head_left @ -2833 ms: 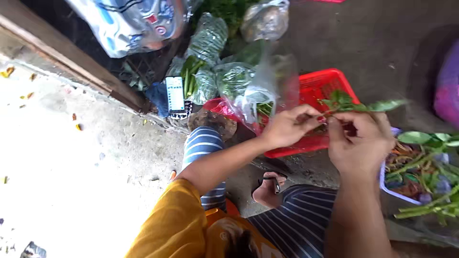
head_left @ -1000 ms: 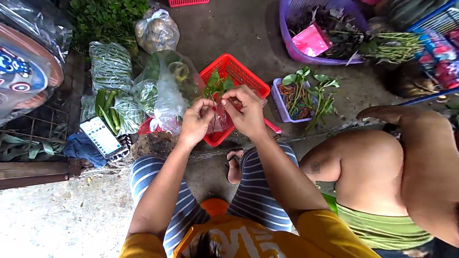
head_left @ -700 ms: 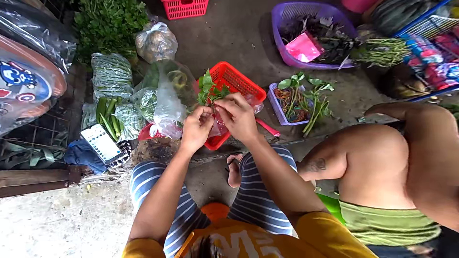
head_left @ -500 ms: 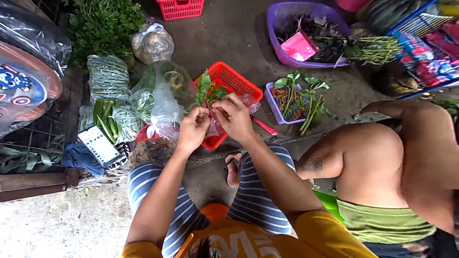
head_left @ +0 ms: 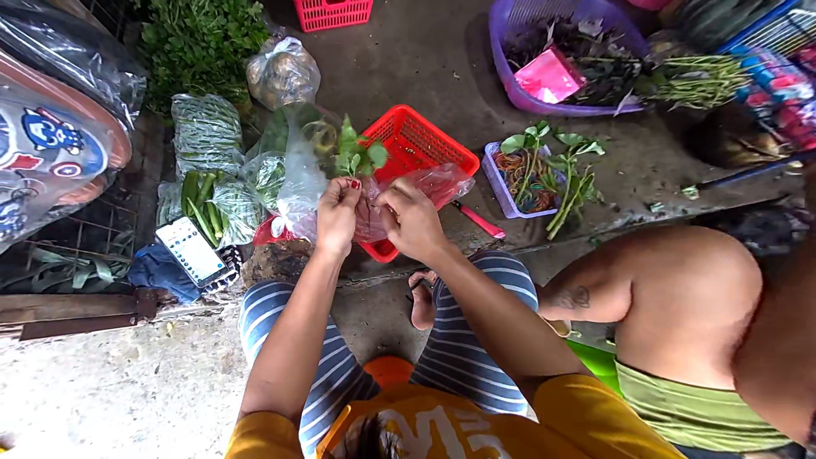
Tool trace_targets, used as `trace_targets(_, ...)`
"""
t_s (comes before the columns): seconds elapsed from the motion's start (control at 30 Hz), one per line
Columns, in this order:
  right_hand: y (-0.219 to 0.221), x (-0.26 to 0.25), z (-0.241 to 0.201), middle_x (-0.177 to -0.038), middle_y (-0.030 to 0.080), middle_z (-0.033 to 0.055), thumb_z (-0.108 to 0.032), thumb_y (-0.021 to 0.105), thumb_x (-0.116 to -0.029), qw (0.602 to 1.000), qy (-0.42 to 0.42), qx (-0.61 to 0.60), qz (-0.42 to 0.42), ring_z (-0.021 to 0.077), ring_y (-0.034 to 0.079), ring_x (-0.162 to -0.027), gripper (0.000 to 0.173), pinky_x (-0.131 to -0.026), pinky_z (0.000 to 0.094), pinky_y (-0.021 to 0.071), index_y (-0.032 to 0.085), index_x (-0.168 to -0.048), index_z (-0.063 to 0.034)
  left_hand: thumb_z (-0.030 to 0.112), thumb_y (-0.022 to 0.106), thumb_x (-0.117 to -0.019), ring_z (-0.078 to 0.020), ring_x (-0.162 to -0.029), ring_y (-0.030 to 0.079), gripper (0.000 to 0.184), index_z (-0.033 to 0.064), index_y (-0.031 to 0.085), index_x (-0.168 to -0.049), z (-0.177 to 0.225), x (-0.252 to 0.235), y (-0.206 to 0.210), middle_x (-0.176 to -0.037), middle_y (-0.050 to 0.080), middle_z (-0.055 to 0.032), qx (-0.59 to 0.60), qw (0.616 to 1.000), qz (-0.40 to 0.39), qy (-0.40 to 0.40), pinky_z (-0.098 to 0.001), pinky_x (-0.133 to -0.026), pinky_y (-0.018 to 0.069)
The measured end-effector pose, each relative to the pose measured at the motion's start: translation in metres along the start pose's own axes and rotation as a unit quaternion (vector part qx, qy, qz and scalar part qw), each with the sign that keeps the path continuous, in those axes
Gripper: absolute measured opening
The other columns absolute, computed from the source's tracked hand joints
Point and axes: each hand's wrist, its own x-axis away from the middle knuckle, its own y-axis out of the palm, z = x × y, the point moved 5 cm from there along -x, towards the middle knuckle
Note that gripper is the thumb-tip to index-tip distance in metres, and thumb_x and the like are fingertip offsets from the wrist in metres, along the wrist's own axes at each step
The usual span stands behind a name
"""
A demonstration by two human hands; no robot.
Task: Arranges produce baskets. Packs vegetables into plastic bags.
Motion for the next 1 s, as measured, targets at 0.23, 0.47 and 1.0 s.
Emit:
trace_targets(0.23, -0.028, -0.003, 0.008, -0.101, 0.064, 0.0163, -0.005, 0.064, -0.0957, 0.989, -0.051, -0.091, 0.109, 0.0174, 0.065, -0.090, 0.012, -0.078, 0.0256, 0.0565, 0.072, -0.101, 0.0015, 0.006, 0.054, -0.1017, -0.0212, -0.086, 0.070, 0.020, -0.0032, 0.061, -0.118, -0.005, 0.001, 0.010, -0.101, 0.069, -0.0159, -0.248, 0.965, -0.038, 0.079, -0.0404, -0.081, 0.0592)
trace_targets(0.47, -0.025, 0.001, 0.021, -0.101, 0.065, 0.0164, -0.011, 0.067, -0.0957, 0.989, -0.087, 0.004, 0.122, 0.0272, 0.062, -0.096, 0.011, -0.086, 0.0351, 0.0518, 0.078, -0.097, -0.0062, 0.012, 0.063, -0.0996, -0.0339, -0.089, 0.069, 0.017, -0.0006, 0.070, -0.109, 0.004, 0.014, 0.022, -0.102, 0.071, -0.0184, -0.416, 0.888, -0.037, 0.192, -0.0575, -0.087, 0.0516)
trace_targets(1.0, -0.004, 0.003, 0.031, -0.129, 0.056, 0.0178, -0.002, 0.062, -0.0936, 0.997, 0.060, 0.037, -0.045, 0.0427, 0.047, -0.123, 0.008, -0.093, 0.0590, 0.0373, 0.068, -0.096, -0.0040, 0.011, 0.068, -0.0936, -0.0290, -0.087, 0.072, 0.010, 0.0037, 0.075, -0.096, -0.001, 0.013, 0.032, -0.096, 0.076, -0.0138, -0.493, 0.812, 0.013, 0.311, -0.0531, -0.091, 0.0461)
